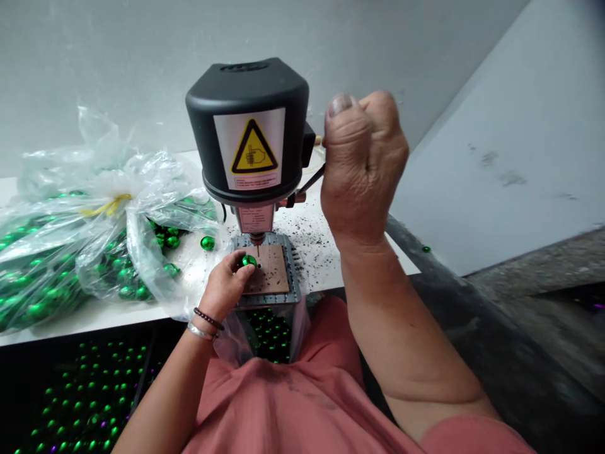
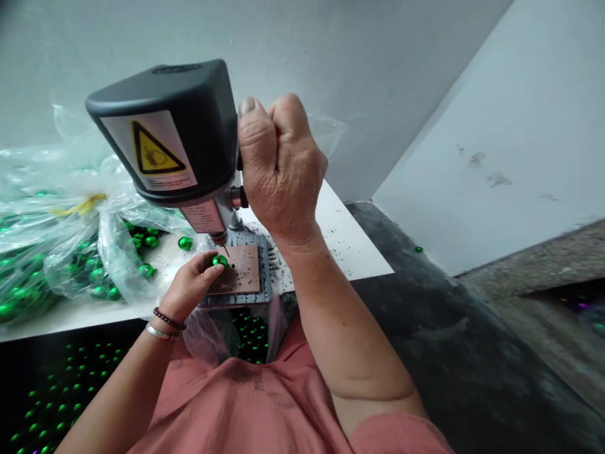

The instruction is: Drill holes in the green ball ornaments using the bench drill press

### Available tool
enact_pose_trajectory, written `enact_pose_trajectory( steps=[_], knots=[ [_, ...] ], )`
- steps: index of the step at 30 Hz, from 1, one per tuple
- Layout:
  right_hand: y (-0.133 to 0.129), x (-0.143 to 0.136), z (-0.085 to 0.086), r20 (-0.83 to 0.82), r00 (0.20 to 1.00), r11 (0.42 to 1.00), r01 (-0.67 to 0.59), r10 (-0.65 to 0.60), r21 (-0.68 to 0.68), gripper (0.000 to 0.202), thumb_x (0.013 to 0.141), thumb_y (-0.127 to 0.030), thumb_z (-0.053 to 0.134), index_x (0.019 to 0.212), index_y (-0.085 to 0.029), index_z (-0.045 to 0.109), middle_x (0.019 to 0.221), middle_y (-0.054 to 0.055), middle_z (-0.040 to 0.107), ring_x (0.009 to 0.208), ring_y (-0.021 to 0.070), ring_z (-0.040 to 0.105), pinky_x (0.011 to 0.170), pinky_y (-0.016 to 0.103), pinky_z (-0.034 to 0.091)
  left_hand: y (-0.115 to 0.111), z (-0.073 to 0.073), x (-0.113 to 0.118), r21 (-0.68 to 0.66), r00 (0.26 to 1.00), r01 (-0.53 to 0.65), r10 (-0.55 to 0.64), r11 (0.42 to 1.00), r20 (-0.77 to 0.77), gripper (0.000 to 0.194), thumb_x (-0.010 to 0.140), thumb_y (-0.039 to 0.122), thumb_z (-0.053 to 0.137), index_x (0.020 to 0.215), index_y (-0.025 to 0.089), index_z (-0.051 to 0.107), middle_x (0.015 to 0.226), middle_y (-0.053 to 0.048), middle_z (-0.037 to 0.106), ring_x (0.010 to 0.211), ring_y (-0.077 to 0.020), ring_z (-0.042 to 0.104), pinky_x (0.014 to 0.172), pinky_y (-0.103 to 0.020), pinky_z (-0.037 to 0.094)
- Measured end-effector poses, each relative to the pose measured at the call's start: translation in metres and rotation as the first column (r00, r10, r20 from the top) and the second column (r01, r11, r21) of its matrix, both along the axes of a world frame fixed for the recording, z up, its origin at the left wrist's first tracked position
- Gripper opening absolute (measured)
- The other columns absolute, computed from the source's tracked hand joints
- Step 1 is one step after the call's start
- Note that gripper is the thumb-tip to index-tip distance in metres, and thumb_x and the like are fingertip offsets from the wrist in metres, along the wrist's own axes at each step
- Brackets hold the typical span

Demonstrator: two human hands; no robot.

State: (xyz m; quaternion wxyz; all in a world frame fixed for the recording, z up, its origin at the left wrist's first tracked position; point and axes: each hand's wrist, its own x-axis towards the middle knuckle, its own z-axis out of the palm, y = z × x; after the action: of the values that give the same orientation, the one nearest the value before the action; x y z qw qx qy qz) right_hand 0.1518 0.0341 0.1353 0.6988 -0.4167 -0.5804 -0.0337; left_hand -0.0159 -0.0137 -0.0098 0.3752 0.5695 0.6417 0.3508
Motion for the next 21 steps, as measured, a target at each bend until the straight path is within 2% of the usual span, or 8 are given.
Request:
enact_pose_trajectory(
  steps=[4,7,14,18,21],
  knots=[
    [-0.004,0.000,0.001,0.002,1.000,1.000,-0.018,0.018,-0.023,0.028,0.087,-0.031,0.043,0.063,-0.020,0.032,0.057,-0.005,0.031,0.055,0.0053,0.035,0.061,0.018,0.035,0.002,0.009,0.008,-0.011,0.965,0.044,-0.046,0.999,-0.257,0.040,0.077,0.027,0.055,0.115,0.014,0.058,0.110,-0.008,0.066,0.102,-0.0200,0.060,0.089,-0.031,0.045],
    [-0.006,-0.001,0.001,-0.013,0.999,0.998,-0.052,0.052,-0.043,0.028,0.087,-0.033,0.041,0.064,-0.020,0.031,0.059,-0.005,0.031,0.057,0.0056,0.035,0.062,0.018,0.036,0.004,0.011,0.013,-0.029,0.929,0.065,-0.071,0.997,-0.362,0.041,0.079,0.027,0.055,0.117,0.015,0.057,0.113,-0.009,0.066,0.104,-0.0203,0.059,0.089,-0.031,0.045],
    [-0.008,0.003,0.002,0.014,0.998,0.996,-0.059,0.060,-0.063,0.028,0.087,-0.033,0.039,0.064,-0.018,0.036,0.057,-0.006,0.029,0.058,0.0033,0.032,0.061,0.016,0.033,0.015,0.000,0.015,0.029,0.902,0.171,-0.145,0.985,-0.406,0.037,0.075,0.030,0.060,0.109,0.017,0.062,0.114,-0.007,0.065,0.105,-0.0209,0.059,0.093,-0.032,0.043],
    [-0.015,0.013,0.010,0.166,0.982,0.978,-0.053,0.088,-0.203,0.030,0.087,-0.035,0.038,0.064,-0.016,0.039,0.057,-0.006,0.033,0.058,0.0023,0.030,0.060,0.016,0.030,0.019,-0.004,0.014,0.051,0.908,0.200,-0.165,0.979,-0.384,0.034,0.072,0.028,0.062,0.105,0.018,0.064,0.112,-0.006,0.065,0.102,-0.0201,0.060,0.090,-0.031,0.045],
    [-0.021,0.020,0.021,0.311,0.947,0.944,0.036,0.073,-0.328,0.027,0.084,-0.032,0.042,0.063,-0.016,0.039,0.056,-0.006,0.034,0.056,0.0031,0.029,0.056,0.019,0.025,0.018,-0.006,0.014,0.063,0.910,0.190,-0.152,0.980,-0.386,0.031,0.072,0.028,0.063,0.101,0.017,0.065,0.115,-0.007,0.064,0.104,-0.0199,0.059,0.092,-0.032,0.044]
  ],
)
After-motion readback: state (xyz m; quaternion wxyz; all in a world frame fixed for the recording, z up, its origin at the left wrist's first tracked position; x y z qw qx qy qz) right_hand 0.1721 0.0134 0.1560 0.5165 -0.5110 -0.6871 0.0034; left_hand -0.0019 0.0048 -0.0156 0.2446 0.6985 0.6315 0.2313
